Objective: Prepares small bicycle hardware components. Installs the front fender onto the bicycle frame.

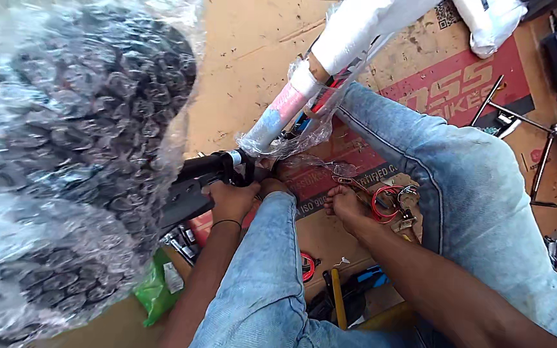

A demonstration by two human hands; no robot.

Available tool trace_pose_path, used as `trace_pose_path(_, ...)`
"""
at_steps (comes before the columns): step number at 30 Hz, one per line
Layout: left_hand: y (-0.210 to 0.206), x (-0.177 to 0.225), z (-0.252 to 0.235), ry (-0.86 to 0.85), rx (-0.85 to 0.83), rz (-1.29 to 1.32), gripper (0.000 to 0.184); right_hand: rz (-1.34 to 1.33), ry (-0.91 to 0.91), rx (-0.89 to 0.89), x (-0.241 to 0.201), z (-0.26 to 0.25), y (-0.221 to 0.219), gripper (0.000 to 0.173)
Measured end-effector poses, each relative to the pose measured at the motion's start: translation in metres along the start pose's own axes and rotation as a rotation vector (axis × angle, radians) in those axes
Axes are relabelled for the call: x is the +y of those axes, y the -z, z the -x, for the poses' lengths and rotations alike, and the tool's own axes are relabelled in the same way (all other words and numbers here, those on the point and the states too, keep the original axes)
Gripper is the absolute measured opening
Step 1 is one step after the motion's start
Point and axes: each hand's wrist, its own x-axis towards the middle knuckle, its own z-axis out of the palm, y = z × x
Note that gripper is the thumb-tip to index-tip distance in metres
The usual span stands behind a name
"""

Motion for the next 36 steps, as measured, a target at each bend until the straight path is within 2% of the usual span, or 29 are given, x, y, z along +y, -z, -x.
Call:
trace_pose_path(4, -0.002, 0.013, 0.003, 0.194, -0.1, -0.359, 0.083, 0.154, -0.01, -0.027, 0.027, -0.041, -0.007, 0.019)
trace_pose_path(7, -0.008, 0.007, 0.001, 0.208, -0.06, -0.324, 0.083, 0.275, 0.055, -0.04, 0.045, -0.065, -0.012, 0.017)
trace_pose_path(11, -0.01, -0.001, 0.0, 0.114, -0.011, -0.14, 0.073, 0.366, 0.089, -0.038, 0.052, -0.074, -0.006, 0.017)
trace_pose_path(13, -0.01, -0.004, -0.001, 0.087, 0.004, -0.127, 0.076, 0.25, 0.069, -0.068, 0.057, -0.08, -0.005, 0.022)
trace_pose_path(16, -0.011, -0.007, -0.002, 0.032, 0.034, -0.11, 0.077, -0.045, -0.07, -0.111, 0.053, -0.082, -0.001, 0.04)
trace_pose_path(20, -0.011, -0.013, -0.01, -0.042, 0.068, -0.062, 0.078, -0.337, -0.196, -0.109, 0.05, -0.083, 0.007, 0.054)
trace_pose_path(24, -0.007, -0.01, -0.019, -0.005, 0.058, -0.124, 0.069, -0.487, -0.217, -0.101, 0.049, -0.083, 0.009, 0.056)
trace_pose_path(27, -0.008, -0.013, -0.02, -0.013, 0.051, -0.093, 0.074, -0.342, -0.122, -0.068, 0.047, -0.08, 0.008, 0.048)
trace_pose_path(30, -0.011, -0.018, -0.014, 0.017, 0.062, -0.112, 0.082, 0.07, 0.131, -0.02, 0.06, -0.089, 0.003, 0.025)
trace_pose_path(32, -0.014, -0.019, -0.012, -0.02, 0.07, -0.082, 0.082, 0.292, 0.287, -0.06, 0.066, -0.09, 0.005, 0.026)
trace_pose_path(34, -0.017, -0.021, -0.013, -0.056, 0.088, -0.049, 0.078, 0.321, 0.325, -0.11, 0.068, -0.089, 0.007, 0.024)
trace_pose_path(36, -0.019, -0.023, -0.011, -0.049, 0.094, -0.029, 0.078, 0.22, 0.238, -0.136, 0.067, -0.089, 0.009, 0.031)
